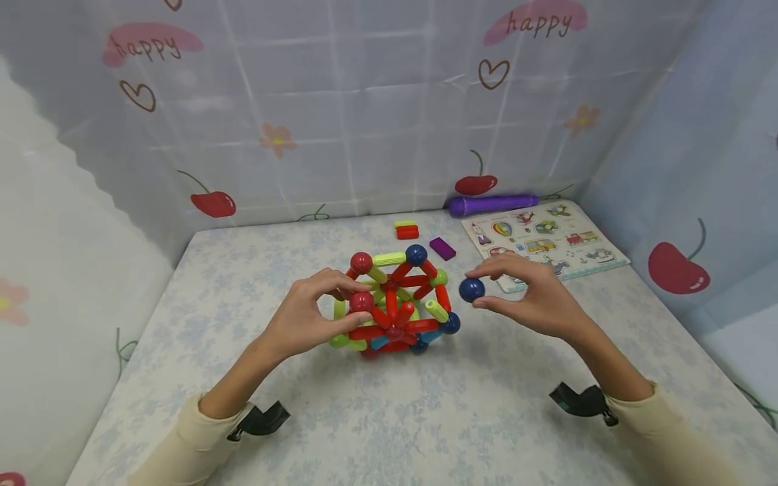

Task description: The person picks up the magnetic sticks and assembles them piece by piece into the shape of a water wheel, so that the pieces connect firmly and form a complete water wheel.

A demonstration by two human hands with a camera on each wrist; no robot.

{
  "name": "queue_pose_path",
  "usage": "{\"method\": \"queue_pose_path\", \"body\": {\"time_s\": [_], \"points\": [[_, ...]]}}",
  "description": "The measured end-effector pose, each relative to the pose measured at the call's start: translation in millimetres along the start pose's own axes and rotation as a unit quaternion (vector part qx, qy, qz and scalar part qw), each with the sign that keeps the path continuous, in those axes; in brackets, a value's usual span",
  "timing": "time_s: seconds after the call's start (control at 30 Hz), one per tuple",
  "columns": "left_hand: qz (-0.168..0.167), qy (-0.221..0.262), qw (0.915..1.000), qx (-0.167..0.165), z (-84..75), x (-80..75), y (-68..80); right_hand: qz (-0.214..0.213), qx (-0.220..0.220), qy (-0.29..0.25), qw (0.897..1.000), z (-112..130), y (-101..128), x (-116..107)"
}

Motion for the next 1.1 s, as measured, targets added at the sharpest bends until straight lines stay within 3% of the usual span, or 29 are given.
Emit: {"method": "queue_pose_path", "body": {"time_s": [0.17, 0.43, 0.87, 1.1], "points": [[-0.002, 0.005, 1.0000, 0.005, 0.3, 1.5, -1.7, 0.014, -0.041, -0.057, 0.997, 23, -28, 25], [0.003, 0.004, 1.0000, 0.002, -0.9, 2.1, -1.8, 0.024, -0.033, -0.098, 0.994, 26, -35, 51], [-0.003, 0.003, 1.0000, 0.007, 0.8, -0.3, 0.1, 0.037, 0.002, -0.109, 0.993, 20, -33, 57], [0.002, -0.027, 0.9991, 0.031, -3.8, -1.9, -1.5, 0.037, -0.003, -0.114, 0.993, 17, -33, 59]]}}
Point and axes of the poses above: each hand's wrist, its own y-axis away from the middle knuckle, its own x-axis out of the palm, z = x × y, the point moved 1 cm from there along -y, towards the middle knuckle, and after that the axes turned 2 degrees about x, right-handed, at the moved point
